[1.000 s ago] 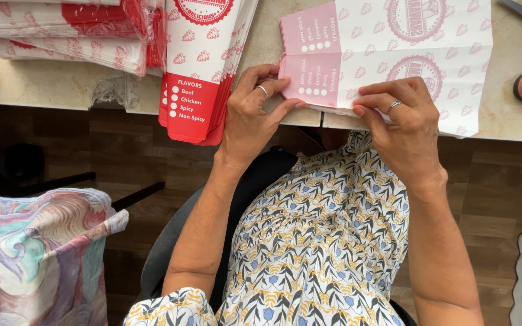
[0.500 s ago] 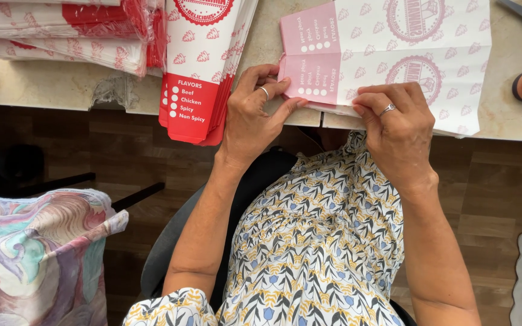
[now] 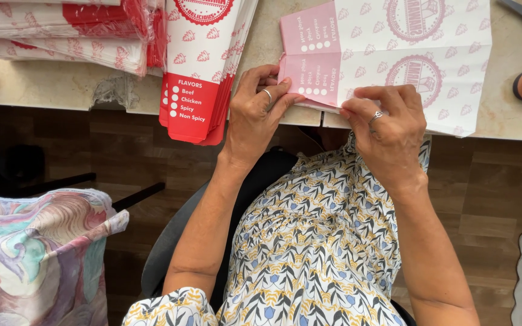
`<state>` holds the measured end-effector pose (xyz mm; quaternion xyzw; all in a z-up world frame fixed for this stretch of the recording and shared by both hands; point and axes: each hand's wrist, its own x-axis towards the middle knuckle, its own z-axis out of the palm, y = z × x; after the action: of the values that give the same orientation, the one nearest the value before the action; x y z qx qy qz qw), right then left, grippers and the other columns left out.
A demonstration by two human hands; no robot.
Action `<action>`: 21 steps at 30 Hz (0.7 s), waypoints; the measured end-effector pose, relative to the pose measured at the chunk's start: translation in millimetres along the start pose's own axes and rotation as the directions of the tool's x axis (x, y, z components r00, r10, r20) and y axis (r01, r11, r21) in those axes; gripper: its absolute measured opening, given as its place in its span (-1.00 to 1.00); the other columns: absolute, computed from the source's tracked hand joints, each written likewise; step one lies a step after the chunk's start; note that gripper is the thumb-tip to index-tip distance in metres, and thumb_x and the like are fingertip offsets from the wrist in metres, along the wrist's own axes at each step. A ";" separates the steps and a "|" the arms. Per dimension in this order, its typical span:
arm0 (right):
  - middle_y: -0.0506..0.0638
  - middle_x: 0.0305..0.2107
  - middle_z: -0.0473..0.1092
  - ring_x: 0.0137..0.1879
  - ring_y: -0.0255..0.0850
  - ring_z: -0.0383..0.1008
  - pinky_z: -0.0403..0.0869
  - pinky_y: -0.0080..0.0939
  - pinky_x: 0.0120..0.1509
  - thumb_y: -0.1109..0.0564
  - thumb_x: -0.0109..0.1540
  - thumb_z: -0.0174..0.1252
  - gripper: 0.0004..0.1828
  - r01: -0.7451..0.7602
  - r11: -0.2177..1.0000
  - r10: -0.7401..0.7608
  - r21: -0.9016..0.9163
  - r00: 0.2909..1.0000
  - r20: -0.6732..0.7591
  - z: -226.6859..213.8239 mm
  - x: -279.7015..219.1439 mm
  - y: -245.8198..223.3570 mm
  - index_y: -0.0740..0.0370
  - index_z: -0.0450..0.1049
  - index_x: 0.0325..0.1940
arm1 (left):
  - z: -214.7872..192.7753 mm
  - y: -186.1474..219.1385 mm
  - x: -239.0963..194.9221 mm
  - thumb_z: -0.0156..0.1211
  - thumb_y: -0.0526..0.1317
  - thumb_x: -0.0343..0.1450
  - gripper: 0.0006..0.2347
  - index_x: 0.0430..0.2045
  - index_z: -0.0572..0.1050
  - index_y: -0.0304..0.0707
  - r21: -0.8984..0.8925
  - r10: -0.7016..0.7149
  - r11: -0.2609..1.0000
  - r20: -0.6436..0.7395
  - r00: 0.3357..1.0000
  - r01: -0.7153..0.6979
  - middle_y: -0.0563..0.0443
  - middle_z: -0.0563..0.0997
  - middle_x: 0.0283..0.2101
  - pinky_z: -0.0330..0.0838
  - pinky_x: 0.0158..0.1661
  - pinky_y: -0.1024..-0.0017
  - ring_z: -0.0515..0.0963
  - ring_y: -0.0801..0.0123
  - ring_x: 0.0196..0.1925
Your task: Folding paper sheets into shawarma bags and stacking them on a table.
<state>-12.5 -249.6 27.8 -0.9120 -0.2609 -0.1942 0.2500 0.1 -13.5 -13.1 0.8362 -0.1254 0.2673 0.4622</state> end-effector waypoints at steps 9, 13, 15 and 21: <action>0.04 -0.21 0.49 -0.02 -0.14 0.28 0.31 -0.11 0.12 0.14 0.42 0.35 -0.87 -0.047 0.997 0.047 0.063 0.999 -0.003 -1.0 2.5 -4.6 0.19 0.66 -0.20 | -12.8 8.5 8.1 0.51 -0.19 0.35 -0.67 -0.10 0.52 -0.27 -0.055 -0.030 0.998 0.073 0.997 0.034 -0.07 0.37 0.05 0.68 -0.08 0.38 0.63 0.20 -0.20; 0.01 -0.24 0.48 -0.03 -0.15 0.25 0.28 -0.13 0.15 0.14 0.42 0.36 -0.87 -0.060 0.995 0.061 0.075 0.998 -0.011 1.5 1.5 -6.0 0.17 0.66 -0.21 | -16.5 9.2 11.4 0.45 -0.22 0.39 -0.84 -0.32 0.58 -0.26 -0.037 0.022 0.999 0.124 0.992 -0.018 -0.05 0.31 0.05 0.62 -0.15 0.32 0.60 0.20 -0.23; 0.03 -0.12 0.52 0.00 0.05 0.29 0.34 0.01 0.09 0.32 0.35 0.47 -0.89 -0.029 0.999 0.032 0.037 0.997 -0.075 2.9 1.2 -8.6 0.20 0.67 -0.17 | -19.9 13.6 15.1 0.42 -0.35 0.44 -0.92 -0.35 0.58 -0.29 -0.084 0.021 0.996 0.189 0.982 -0.005 -0.12 0.24 0.04 0.46 -0.05 0.31 0.43 0.23 -0.19; 0.06 -0.31 0.40 -0.09 -0.02 0.21 0.23 -0.04 0.01 0.35 0.31 0.44 -0.94 -0.160 0.969 0.156 0.188 0.987 0.037 1.4 9.8 -2.2 0.33 0.66 -0.21 | -16.6 17.3 20.6 0.43 -0.32 0.39 -0.91 -0.40 0.61 -0.32 -0.089 -0.054 0.994 0.142 0.988 0.067 -0.12 0.28 -0.11 0.40 -0.05 0.32 0.40 0.16 -0.04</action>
<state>-5.7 -243.5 32.2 -0.9039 -0.2073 -0.1380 0.3478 3.7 -8.1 17.8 0.8338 -0.1445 0.1877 0.4986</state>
